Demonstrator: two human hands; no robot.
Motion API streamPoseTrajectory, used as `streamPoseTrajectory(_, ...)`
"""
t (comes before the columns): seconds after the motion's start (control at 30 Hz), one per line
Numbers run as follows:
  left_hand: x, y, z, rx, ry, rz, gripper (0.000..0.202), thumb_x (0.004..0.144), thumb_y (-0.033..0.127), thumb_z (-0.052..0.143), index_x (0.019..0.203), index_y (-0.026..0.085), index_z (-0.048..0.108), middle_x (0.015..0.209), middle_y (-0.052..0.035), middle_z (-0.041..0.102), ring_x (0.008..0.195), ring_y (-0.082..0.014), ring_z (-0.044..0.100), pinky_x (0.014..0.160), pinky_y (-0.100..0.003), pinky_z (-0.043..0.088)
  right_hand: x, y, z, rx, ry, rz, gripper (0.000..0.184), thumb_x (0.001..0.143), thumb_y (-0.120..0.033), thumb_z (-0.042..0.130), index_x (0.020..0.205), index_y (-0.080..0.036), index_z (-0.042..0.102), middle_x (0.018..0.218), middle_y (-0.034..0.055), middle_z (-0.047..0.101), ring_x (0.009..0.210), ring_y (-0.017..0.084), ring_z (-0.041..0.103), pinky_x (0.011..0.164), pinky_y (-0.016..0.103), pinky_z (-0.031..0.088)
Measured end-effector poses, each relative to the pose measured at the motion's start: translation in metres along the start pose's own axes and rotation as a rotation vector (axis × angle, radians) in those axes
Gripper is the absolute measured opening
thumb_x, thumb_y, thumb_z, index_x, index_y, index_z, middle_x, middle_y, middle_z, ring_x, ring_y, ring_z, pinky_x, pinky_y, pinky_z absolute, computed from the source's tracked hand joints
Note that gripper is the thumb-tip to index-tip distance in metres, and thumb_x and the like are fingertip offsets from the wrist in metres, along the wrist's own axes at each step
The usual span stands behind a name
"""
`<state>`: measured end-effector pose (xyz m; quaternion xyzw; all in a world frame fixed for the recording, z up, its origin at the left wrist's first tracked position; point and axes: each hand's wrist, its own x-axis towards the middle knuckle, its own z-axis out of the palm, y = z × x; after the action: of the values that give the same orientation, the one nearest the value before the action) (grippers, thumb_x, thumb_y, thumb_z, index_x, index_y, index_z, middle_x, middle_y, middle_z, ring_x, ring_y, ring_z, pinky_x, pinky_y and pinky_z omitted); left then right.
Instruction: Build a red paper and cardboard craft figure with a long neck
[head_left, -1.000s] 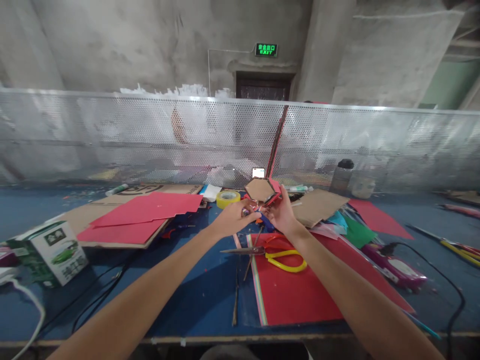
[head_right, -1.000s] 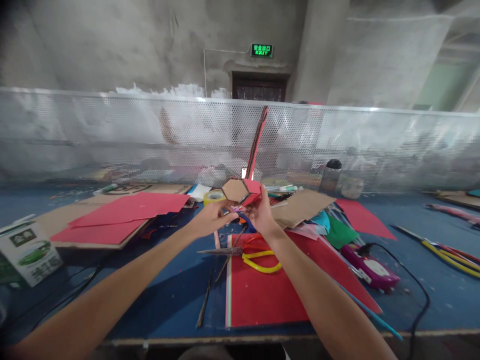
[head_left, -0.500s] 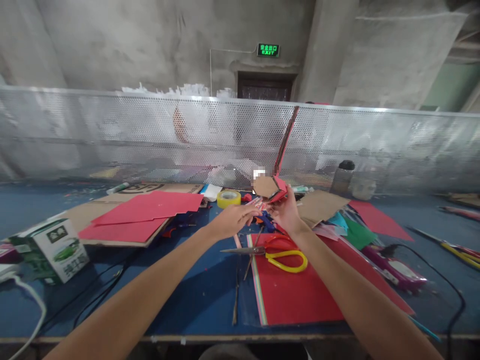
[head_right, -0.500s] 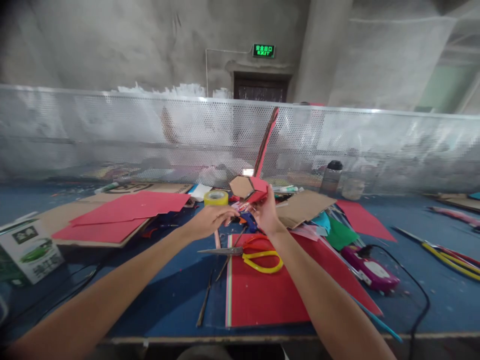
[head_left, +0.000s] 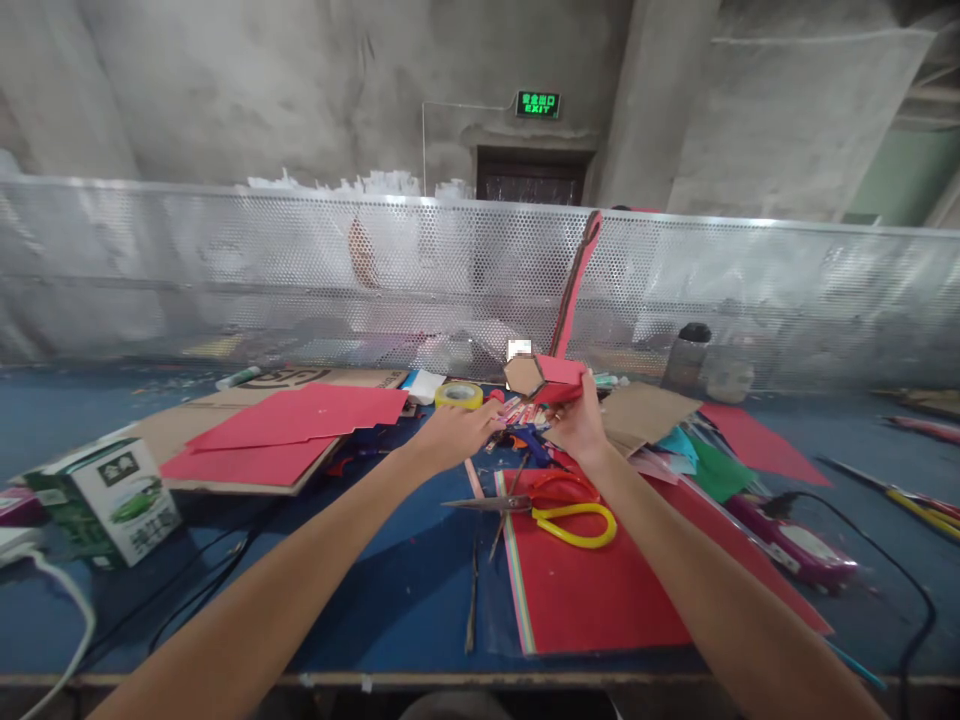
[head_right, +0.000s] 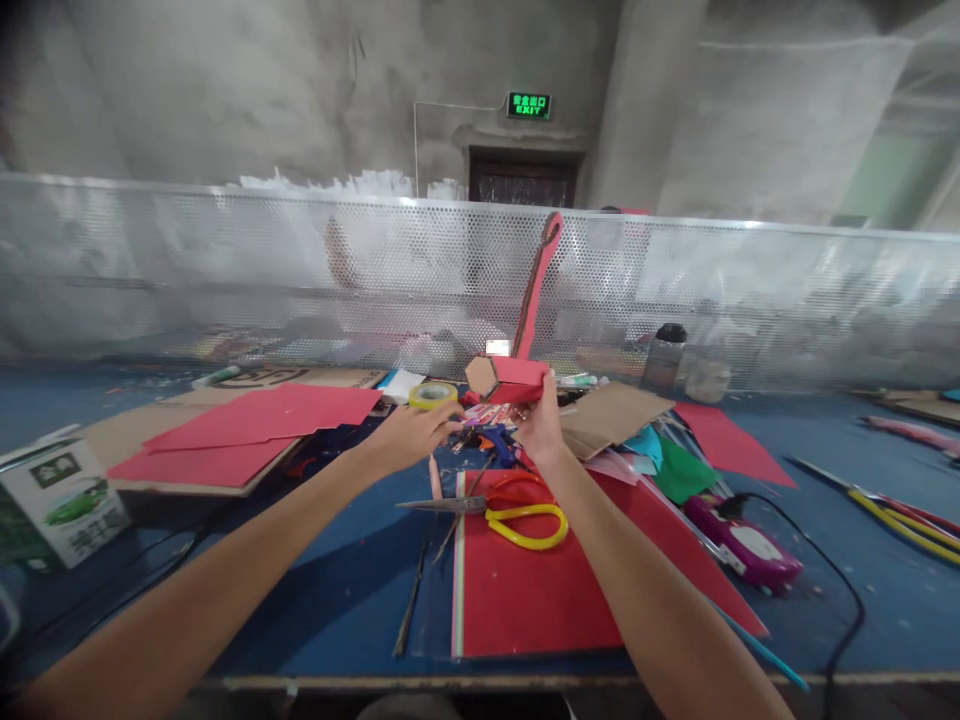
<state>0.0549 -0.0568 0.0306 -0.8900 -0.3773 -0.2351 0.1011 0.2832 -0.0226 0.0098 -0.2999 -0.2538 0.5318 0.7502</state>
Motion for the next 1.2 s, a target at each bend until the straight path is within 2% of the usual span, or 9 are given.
streamPoseTrajectory(0.17, 0.004, 0.011, -0.002, 0.08, 0.041, -0.16, 0.033, 0.104, 0.044, 0.049, 0.125, 0.02, 0.055, 0.096, -0.0096, 0.075, 0.087, -0.0275, 0.073, 0.067, -0.028, 0.045, -0.012, 0.013, 0.013, 0.058, 0.03, 0.03, 0.043, 0.092, -0.065, 0.056, 0.089, -0.023, 0.065, 0.064, -0.0018, 0.068, 0.051, 0.013, 0.057, 0.048, 0.024, 0.048)
streamPoseTrajectory(0.33, 0.005, 0.013, -0.004, 0.258, 0.068, -0.249, 0.041, 0.104, 0.048, 0.048, 0.127, 0.015, 0.053, 0.085, -0.013, 0.074, 0.08, -0.0284, 0.074, 0.063, -0.027, 0.043, -0.021, 0.025, 0.02, 0.044, 0.019, 0.039, 0.042, 0.091, -0.064, 0.058, 0.092, -0.023, 0.066, 0.067, -0.0014, 0.071, 0.051, 0.013, 0.059, 0.048, 0.024, 0.05)
streamPoseTrajectory(0.5, 0.005, 0.014, -0.011, 0.273, 0.037, -0.286, 0.042, 0.104, 0.048, 0.048, 0.129, 0.014, 0.053, 0.086, -0.0144, 0.075, 0.079, -0.029, 0.074, 0.064, -0.028, 0.045, -0.025, 0.03, 0.021, 0.014, -0.011, 0.01, 0.046, 0.086, -0.069, 0.062, 0.095, -0.024, 0.065, 0.071, -0.0005, 0.072, 0.051, 0.013, 0.059, 0.046, 0.024, 0.051)
streamPoseTrajectory(0.73, 0.006, 0.016, -0.012, 0.303, 0.019, -0.322, 0.034, 0.105, 0.034, 0.042, 0.127, 0.012, 0.055, 0.084, -0.0146, 0.074, 0.08, -0.0285, 0.074, 0.068, -0.03, 0.049, -0.028, 0.026, 0.025, 0.025, 0.034, 0.013, 0.042, 0.09, -0.065, 0.061, 0.096, -0.024, 0.066, 0.075, -0.0009, 0.073, 0.053, 0.012, 0.059, 0.046, 0.023, 0.052)
streamPoseTrajectory(0.87, 0.005, 0.013, -0.012, 0.314, 0.027, -0.293, 0.035, 0.105, 0.027, 0.035, 0.125, 0.014, 0.061, 0.086, -0.0155, 0.075, 0.084, -0.0305, 0.075, 0.069, -0.033, 0.049, -0.029, 0.025, 0.025, 0.03, 0.046, 0.029, 0.039, 0.092, -0.062, 0.06, 0.096, -0.024, 0.067, 0.074, -0.0011, 0.073, 0.054, 0.013, 0.059, 0.046, 0.023, 0.052)
streamPoseTrajectory(1.07, 0.001, 0.0, -0.013, 0.203, 0.121, -0.217, 0.031, 0.103, 0.028, 0.042, 0.12, 0.025, 0.068, 0.091, -0.0096, 0.077, 0.083, -0.0273, 0.073, 0.069, -0.032, 0.046, -0.03, 0.022, 0.024, 0.012, 0.001, 0.018, 0.039, 0.091, -0.061, 0.062, 0.092, -0.022, 0.069, 0.071, -0.0009, 0.072, 0.052, 0.012, 0.059, 0.046, 0.022, 0.051)
streamPoseTrajectory(1.13, 0.001, -0.005, -0.013, 0.084, 0.179, -0.19, 0.028, 0.101, 0.025, 0.045, 0.116, 0.024, 0.069, 0.092, -0.0075, 0.077, 0.081, -0.0243, 0.072, 0.069, -0.03, 0.046, -0.029, 0.022, 0.023, -0.011, -0.014, 0.012, 0.04, 0.088, -0.061, 0.066, 0.091, -0.022, 0.069, 0.072, -0.0006, 0.073, 0.051, 0.012, 0.059, 0.046, 0.022, 0.051)
streamPoseTrajectory(1.2, 0.002, -0.01, -0.014, -0.134, 0.205, -0.159, 0.026, 0.102, 0.026, 0.045, 0.104, 0.022, 0.07, 0.084, -0.0047, 0.075, 0.07, -0.019, 0.069, 0.066, -0.028, 0.045, -0.028, 0.023, 0.022, -0.038, -0.031, 0.006, 0.041, 0.085, -0.062, 0.069, 0.091, -0.021, 0.07, 0.073, -0.0004, 0.074, 0.052, 0.012, 0.06, 0.047, 0.022, 0.052)
